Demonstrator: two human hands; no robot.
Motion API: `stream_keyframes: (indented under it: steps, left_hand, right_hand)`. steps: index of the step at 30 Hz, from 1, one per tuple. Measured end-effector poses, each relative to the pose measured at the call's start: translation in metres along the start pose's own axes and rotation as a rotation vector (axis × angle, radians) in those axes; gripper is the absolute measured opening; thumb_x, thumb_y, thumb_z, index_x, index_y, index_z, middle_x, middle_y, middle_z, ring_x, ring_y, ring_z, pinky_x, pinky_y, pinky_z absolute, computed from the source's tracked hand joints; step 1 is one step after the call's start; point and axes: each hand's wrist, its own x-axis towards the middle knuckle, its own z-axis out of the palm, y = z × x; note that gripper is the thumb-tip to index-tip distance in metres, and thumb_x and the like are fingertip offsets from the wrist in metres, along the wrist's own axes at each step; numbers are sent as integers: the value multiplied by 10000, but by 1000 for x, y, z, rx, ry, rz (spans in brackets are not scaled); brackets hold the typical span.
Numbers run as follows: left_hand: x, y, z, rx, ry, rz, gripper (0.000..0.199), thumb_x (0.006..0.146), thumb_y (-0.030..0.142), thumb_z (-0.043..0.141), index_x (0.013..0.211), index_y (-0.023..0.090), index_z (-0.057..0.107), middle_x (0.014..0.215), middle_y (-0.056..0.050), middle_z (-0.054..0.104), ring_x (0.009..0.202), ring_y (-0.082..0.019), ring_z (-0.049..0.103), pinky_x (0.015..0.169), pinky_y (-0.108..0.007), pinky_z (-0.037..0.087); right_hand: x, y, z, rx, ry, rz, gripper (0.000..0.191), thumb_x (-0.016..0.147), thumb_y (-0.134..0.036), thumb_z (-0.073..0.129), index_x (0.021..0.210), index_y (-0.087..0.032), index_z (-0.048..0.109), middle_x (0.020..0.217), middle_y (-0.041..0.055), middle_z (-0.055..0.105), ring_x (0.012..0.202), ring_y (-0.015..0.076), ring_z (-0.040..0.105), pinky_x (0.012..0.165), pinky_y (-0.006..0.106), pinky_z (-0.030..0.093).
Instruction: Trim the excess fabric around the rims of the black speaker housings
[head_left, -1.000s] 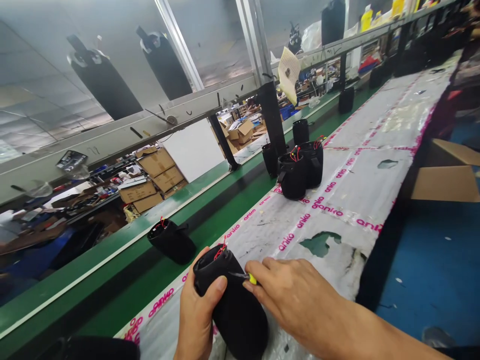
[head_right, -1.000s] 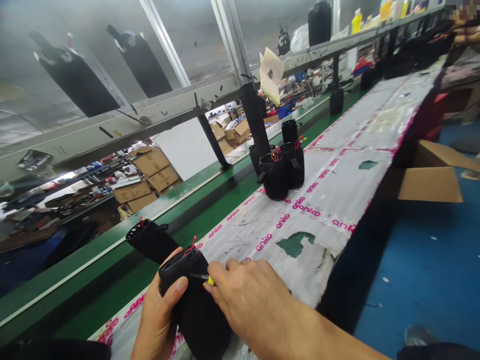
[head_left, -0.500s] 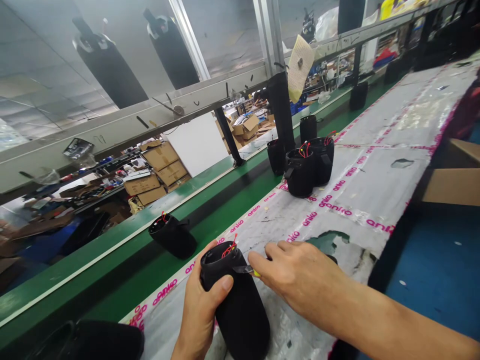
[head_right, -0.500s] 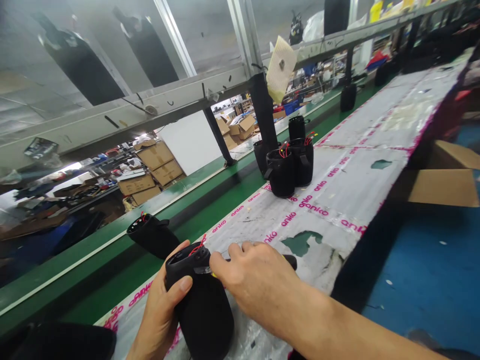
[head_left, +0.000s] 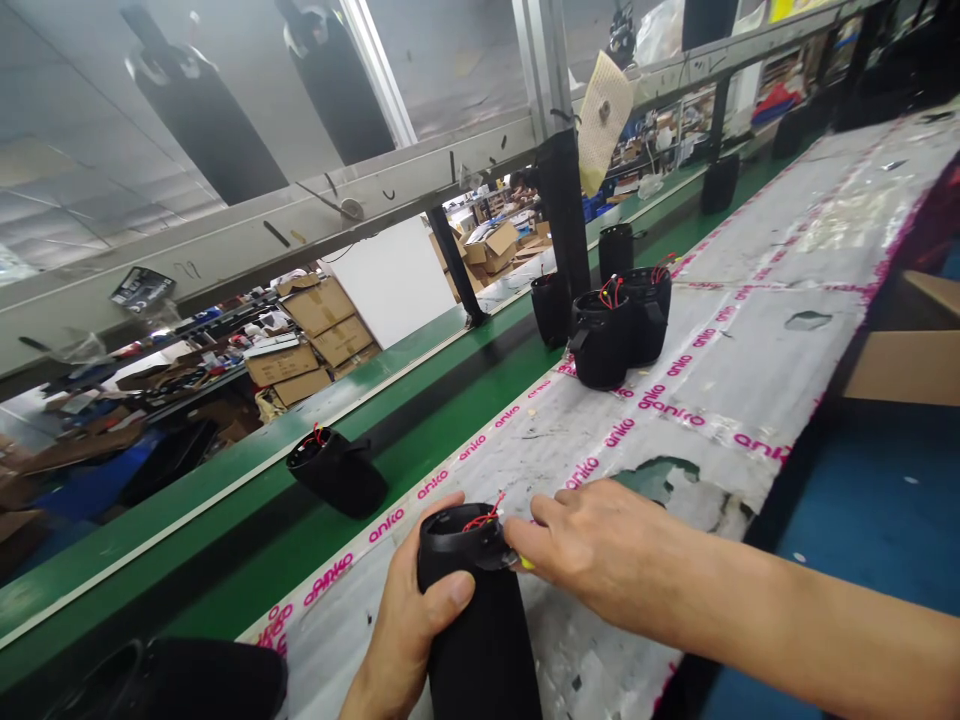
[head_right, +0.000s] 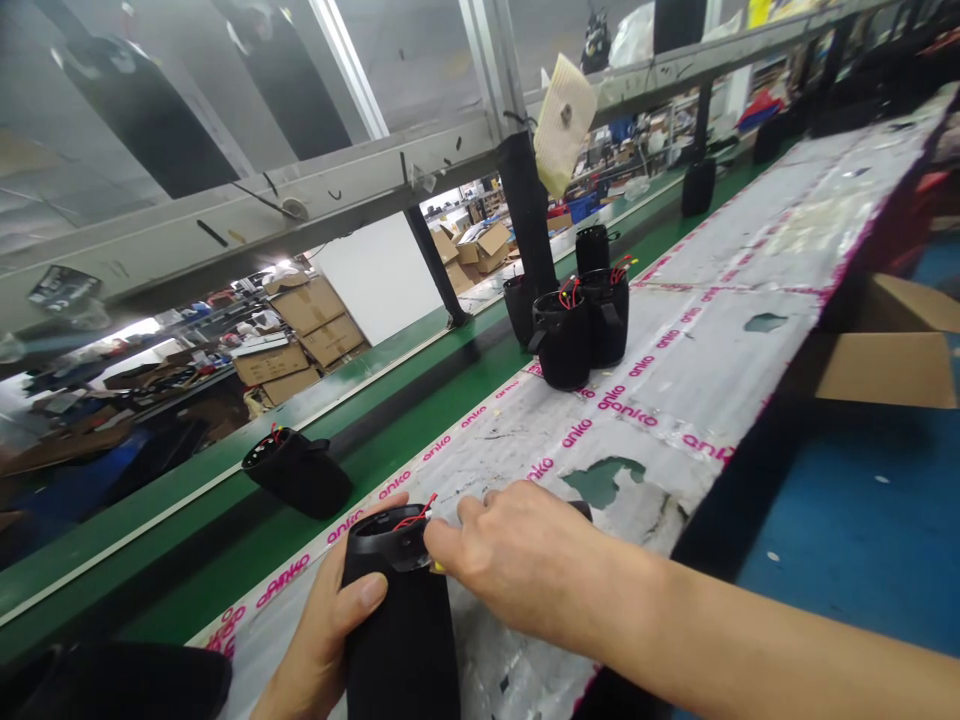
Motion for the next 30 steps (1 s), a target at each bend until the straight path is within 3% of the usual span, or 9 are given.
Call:
stream_keyframes:
  steps: [5, 8, 11, 15, 18, 20, 23, 26, 30]
  left_hand:
    - [2, -4, 4, -32, -45, -30, 763, 644, 526, 793, 1301, 200, 580, 1209, -103, 725, 1126, -349, 649, 983, -405, 467]
    - [3, -7, 6, -101, -79, -64, 777, 654, 512, 788, 1326, 199, 554, 1207, -108, 718, 1076, -316, 655, 958, -388, 478]
    - [3, -11, 4, -221, -103, -66, 860, 647, 512, 792, 1394, 219, 486, 1215, -114, 704, 1044, -301, 654, 896, -377, 509]
    - [1, -17, 1, -371, -134, -100, 786, 661, 482, 794, 1358, 258, 508, 1158, -96, 713, 878, -233, 669, 738, -319, 537]
    - [1, -19, 2, -422, -216, -95, 737, 642, 456, 813, 1307, 259, 561, 1171, -94, 712, 914, -254, 689, 785, -333, 545]
    - [3, -19, 3, -414, -242, -80, 736, 645, 471, 807, 1310, 256, 575, 1208, -104, 702, 1038, -318, 681, 870, -382, 543]
    - [8, -17, 0, -295, -180, -23, 751, 671, 518, 787, 1334, 232, 581, 1329, -134, 648, 1260, -398, 572, 1002, -451, 498]
    - [11, -14, -5, -66, -23, 108, 760, 705, 551, 771, 1370, 250, 562, 1498, -118, 521, 1422, -391, 411, 1152, -487, 366]
    - [0, -8, 9, 242, 130, 146, 665, 762, 527, 749, 1356, 288, 570, 1482, -108, 525, 1361, -382, 475, 1134, -538, 360]
  right_hand:
    - [-5, 0, 11, 36, 24, 34, 55, 993, -255, 536, 997, -233, 486, 724, -17, 592, 520, 209, 550, 489, 362, 133]
    - [-7, 1, 12, 124, -9, 82, 99, 1032, -295, 486, 969, -226, 519, 741, -7, 623, 560, 213, 588, 497, 355, 201]
    - [-11, 0, 10, 428, 63, 186, 156, 1054, -328, 445, 1023, -222, 555, 833, -1, 676, 672, 200, 649, 564, 333, 352]
    - [-13, -3, 4, 864, 212, 508, 288, 1028, -388, 511, 1292, -273, 524, 1001, -19, 714, 859, 169, 675, 754, 292, 454]
    - [-8, -1, -2, 1086, 135, 471, 349, 983, -391, 596, 1315, -294, 550, 1100, -25, 699, 969, 162, 648, 840, 269, 452]
    - [-1, 1, -4, 1197, 48, 405, 270, 955, -398, 631, 1189, -264, 624, 1040, -31, 690, 927, 159, 627, 802, 256, 451]
    - [5, 4, -3, 1222, -16, 470, 213, 916, -421, 667, 919, -212, 626, 806, -55, 607, 730, 128, 530, 627, 242, 394]
    - [5, 3, -1, 1157, -4, 542, 290, 897, -427, 683, 784, -202, 538, 704, -70, 526, 654, 110, 448, 565, 247, 327]
    - [5, -5, 0, 1075, 31, 620, 302, 909, -441, 659, 771, -202, 538, 696, -61, 558, 645, 113, 462, 564, 251, 320]
